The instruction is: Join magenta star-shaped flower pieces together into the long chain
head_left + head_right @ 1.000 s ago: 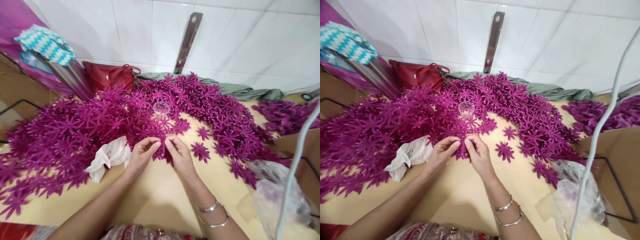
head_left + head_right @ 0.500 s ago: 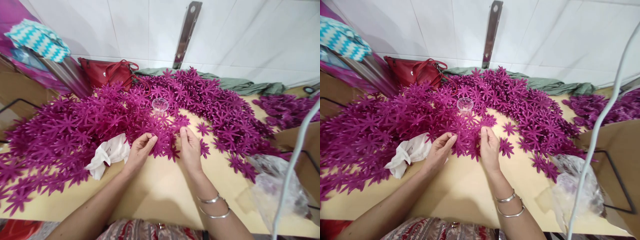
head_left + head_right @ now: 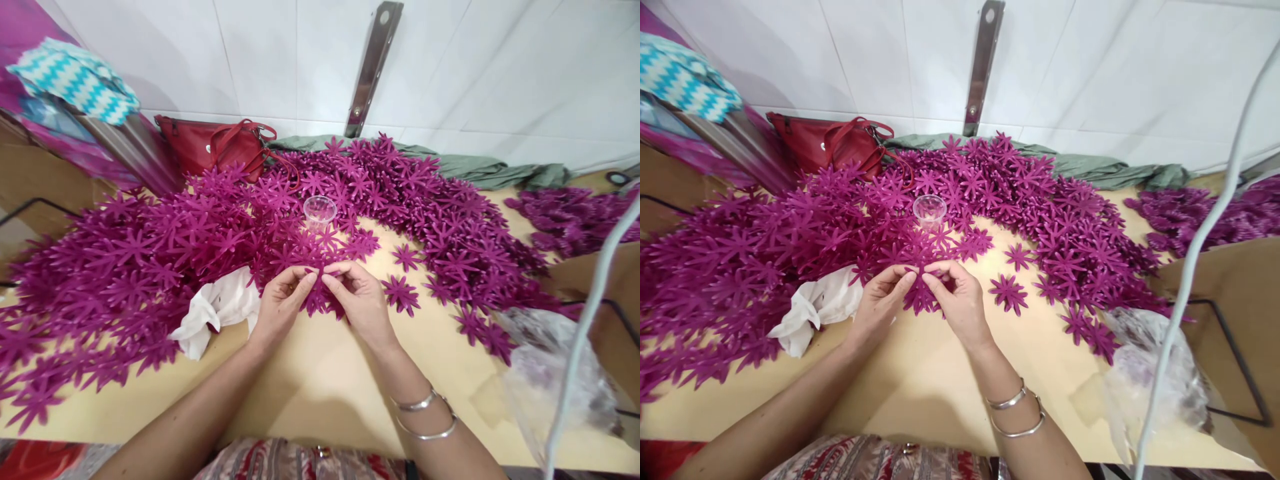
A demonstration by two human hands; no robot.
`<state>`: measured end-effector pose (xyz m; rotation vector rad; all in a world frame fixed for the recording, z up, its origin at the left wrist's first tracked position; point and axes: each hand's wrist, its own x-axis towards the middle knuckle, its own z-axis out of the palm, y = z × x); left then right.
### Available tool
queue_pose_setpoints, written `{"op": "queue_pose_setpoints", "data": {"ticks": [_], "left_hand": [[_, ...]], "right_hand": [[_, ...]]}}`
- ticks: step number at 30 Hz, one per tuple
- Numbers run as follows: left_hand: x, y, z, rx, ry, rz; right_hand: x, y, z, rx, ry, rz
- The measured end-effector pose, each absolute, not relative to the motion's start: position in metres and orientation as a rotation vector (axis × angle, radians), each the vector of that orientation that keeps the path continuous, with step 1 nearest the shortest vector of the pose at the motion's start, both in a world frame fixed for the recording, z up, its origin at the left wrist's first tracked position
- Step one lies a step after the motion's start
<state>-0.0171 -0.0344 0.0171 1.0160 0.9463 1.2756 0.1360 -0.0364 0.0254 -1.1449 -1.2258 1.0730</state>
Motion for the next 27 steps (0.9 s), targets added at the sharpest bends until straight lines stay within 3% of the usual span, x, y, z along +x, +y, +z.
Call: {"op": "queue_pose_setpoints", "data": {"ticks": [27], "left_hand": [[-0.0165,-0.035,0.0162,1.002,0.936,1.154]], "right_hand": [[0.1291,-0.0449,0.0249,-1.223,-1.403,1.014]]}}
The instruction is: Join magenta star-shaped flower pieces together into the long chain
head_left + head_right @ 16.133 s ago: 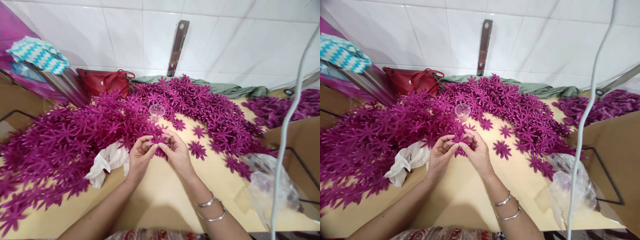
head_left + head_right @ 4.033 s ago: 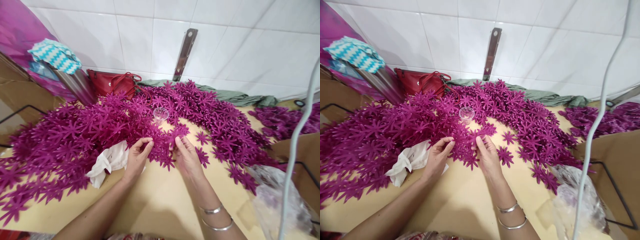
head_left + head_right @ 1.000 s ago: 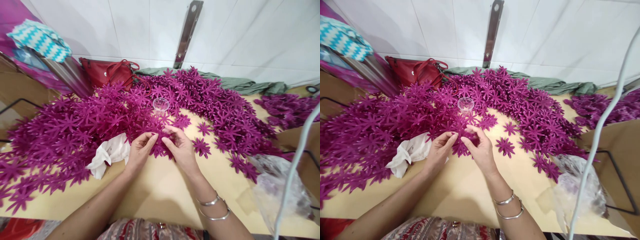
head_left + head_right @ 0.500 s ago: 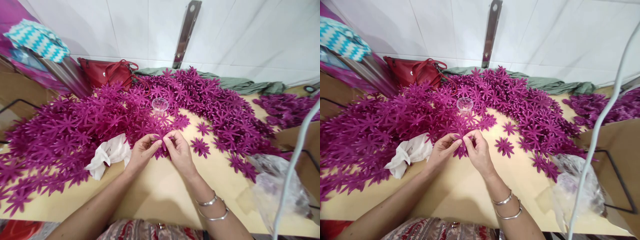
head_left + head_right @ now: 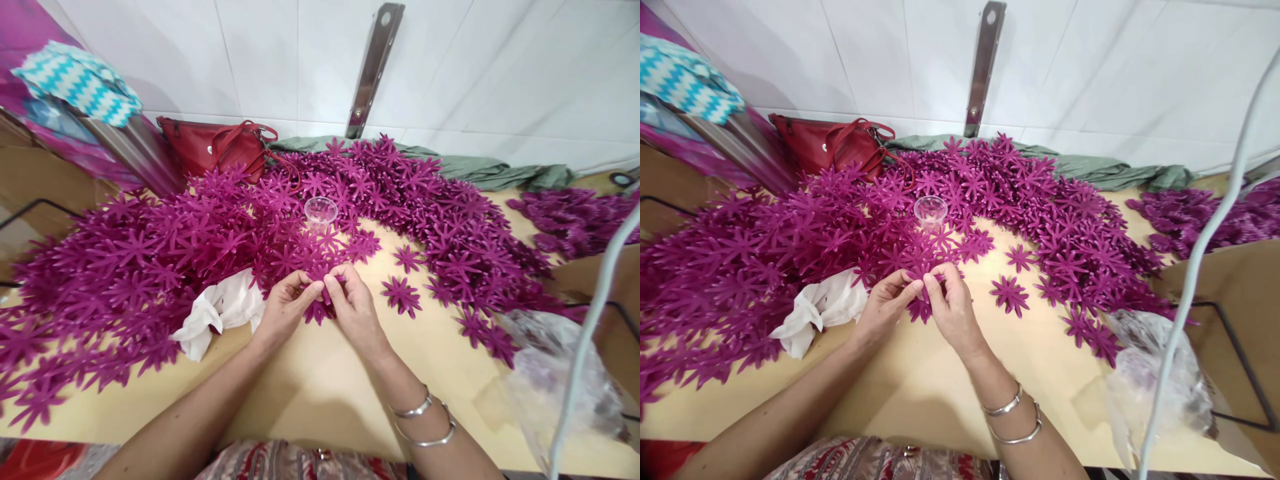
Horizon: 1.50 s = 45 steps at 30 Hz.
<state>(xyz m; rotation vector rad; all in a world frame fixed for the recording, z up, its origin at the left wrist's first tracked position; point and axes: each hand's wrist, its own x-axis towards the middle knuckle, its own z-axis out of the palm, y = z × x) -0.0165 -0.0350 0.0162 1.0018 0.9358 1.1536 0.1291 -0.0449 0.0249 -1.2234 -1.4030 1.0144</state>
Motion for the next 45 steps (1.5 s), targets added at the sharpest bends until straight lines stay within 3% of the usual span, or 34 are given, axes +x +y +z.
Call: {"op": "queue_pose_setpoints", "data": {"ticks": [16,20,25,32,45], "left_hand": [[-0.016,-0.029,0.007,0.798,0.885,1.306],[-0.017,-0.027,0.007,0.813,0.881,1.324],[-0.018,-0.03,0.011,0.881,0.958,1.302],[-0.015,-0.036,0.021,0.949,0.932,1.18],[-0.014,-0.035,0.014,0.982,0.882,1.062]], "right_hand": [[0.15,-0.025,0.022,-1.224,-0.932,0.735],[0.146,-0.027,0.021,-1.211,-0.994,0.814],[0.14,-0.035,0.029,-1.228,-1.312,0.623],[0.135,-0.039,0.031,-1.141,-1.272,1.056],[0.135,-0.043,0.028,-1.275,-1.266,0.899]]}}
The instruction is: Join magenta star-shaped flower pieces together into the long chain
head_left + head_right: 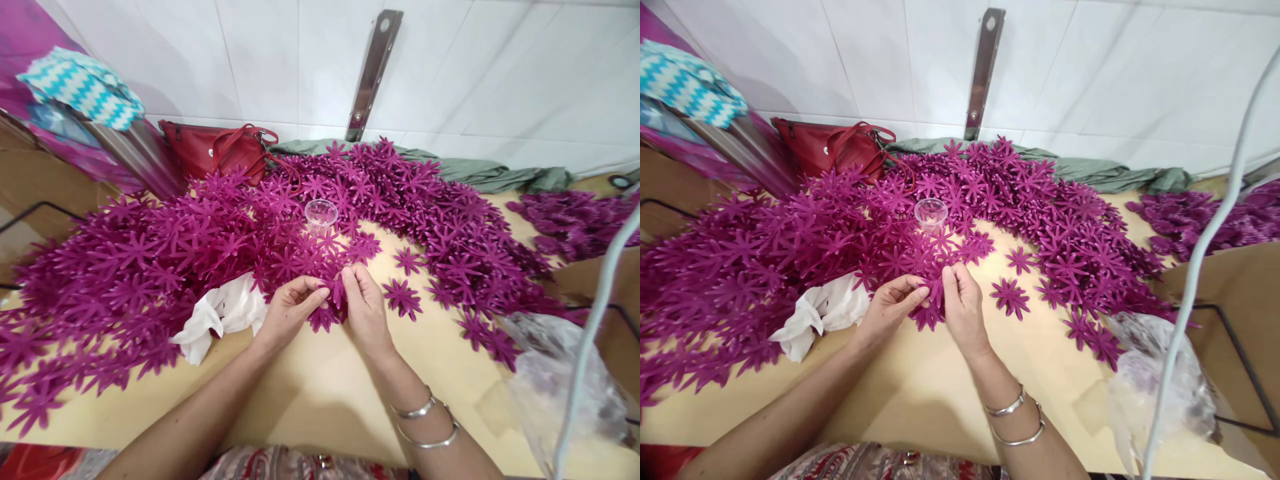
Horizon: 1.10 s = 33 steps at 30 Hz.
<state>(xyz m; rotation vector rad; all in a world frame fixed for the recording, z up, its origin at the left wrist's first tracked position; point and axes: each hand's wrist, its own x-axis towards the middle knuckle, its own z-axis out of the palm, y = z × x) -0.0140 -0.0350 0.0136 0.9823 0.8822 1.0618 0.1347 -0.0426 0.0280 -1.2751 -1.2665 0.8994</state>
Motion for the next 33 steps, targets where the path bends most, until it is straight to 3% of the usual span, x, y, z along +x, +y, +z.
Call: {"op": "queue_pose_setpoints", "data": {"ticks": [33], "left_hand": [[-0.0123,-0.0315,0.016,0.932,0.906,1.195]], "right_hand": [[0.1319,-0.039,0.0252,-1.217,-1.38,0.649]]}}
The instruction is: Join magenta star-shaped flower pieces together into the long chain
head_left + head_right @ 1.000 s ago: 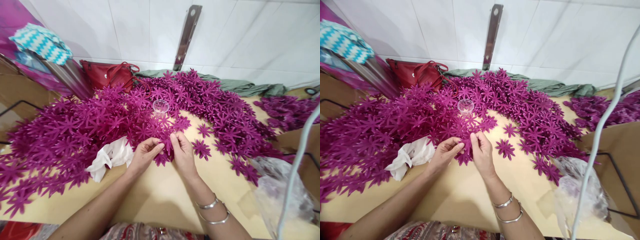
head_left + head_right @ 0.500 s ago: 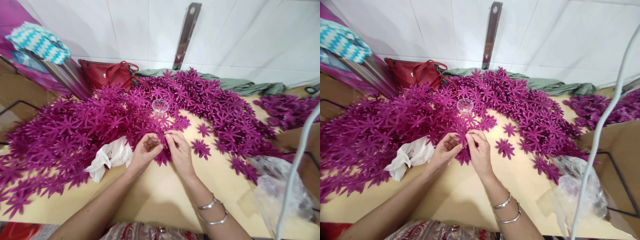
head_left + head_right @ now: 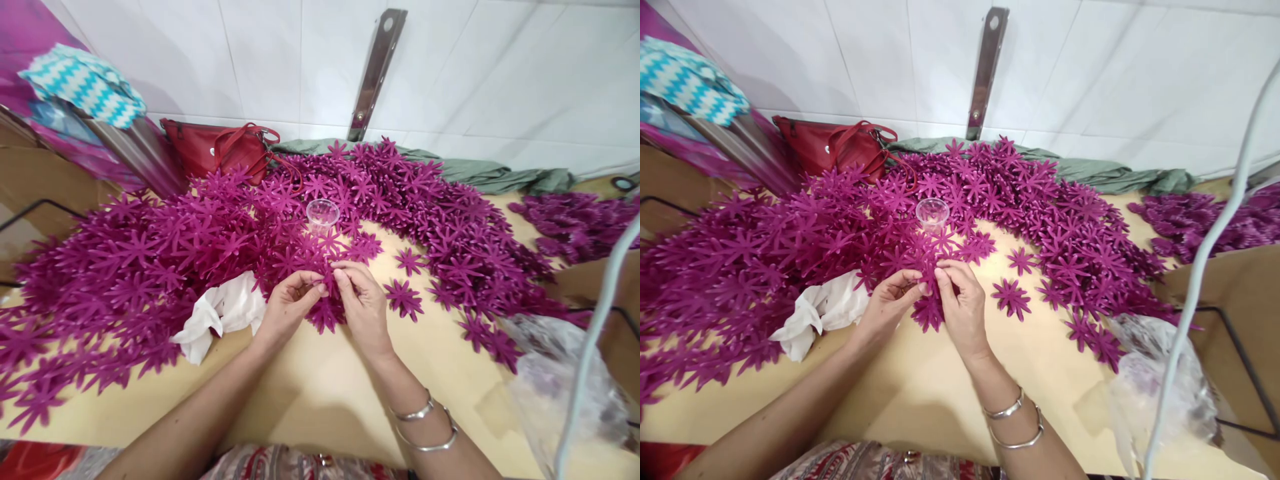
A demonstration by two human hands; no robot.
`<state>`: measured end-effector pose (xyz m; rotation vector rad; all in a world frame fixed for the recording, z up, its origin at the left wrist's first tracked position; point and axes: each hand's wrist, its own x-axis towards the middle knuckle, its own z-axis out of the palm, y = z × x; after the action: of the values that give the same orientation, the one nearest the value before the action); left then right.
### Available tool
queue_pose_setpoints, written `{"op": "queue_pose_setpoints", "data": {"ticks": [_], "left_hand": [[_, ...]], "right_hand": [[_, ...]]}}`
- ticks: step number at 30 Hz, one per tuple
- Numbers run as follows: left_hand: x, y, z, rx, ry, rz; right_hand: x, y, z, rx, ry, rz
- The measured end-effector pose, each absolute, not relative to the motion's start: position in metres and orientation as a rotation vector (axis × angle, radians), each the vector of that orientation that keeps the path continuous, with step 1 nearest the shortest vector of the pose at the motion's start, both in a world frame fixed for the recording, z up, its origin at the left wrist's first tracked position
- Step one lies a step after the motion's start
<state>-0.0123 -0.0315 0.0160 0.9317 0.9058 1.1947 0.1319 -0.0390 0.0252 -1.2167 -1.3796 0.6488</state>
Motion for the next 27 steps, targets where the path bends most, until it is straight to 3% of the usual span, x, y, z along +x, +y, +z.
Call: {"op": "queue_pose_setpoints", "data": {"ticks": [10,27], "left_hand": [[-0.017,-0.029,0.009,0.792,0.873,1.274],[-0.018,-0.025,0.011,0.469,0.747,1.384]], "right_hand": [[0.148,-0.032,0.035,-1.333,-1.112,0.626],[0.139,-0.028,0.024,-0.996,-0.678,1.145]]}}
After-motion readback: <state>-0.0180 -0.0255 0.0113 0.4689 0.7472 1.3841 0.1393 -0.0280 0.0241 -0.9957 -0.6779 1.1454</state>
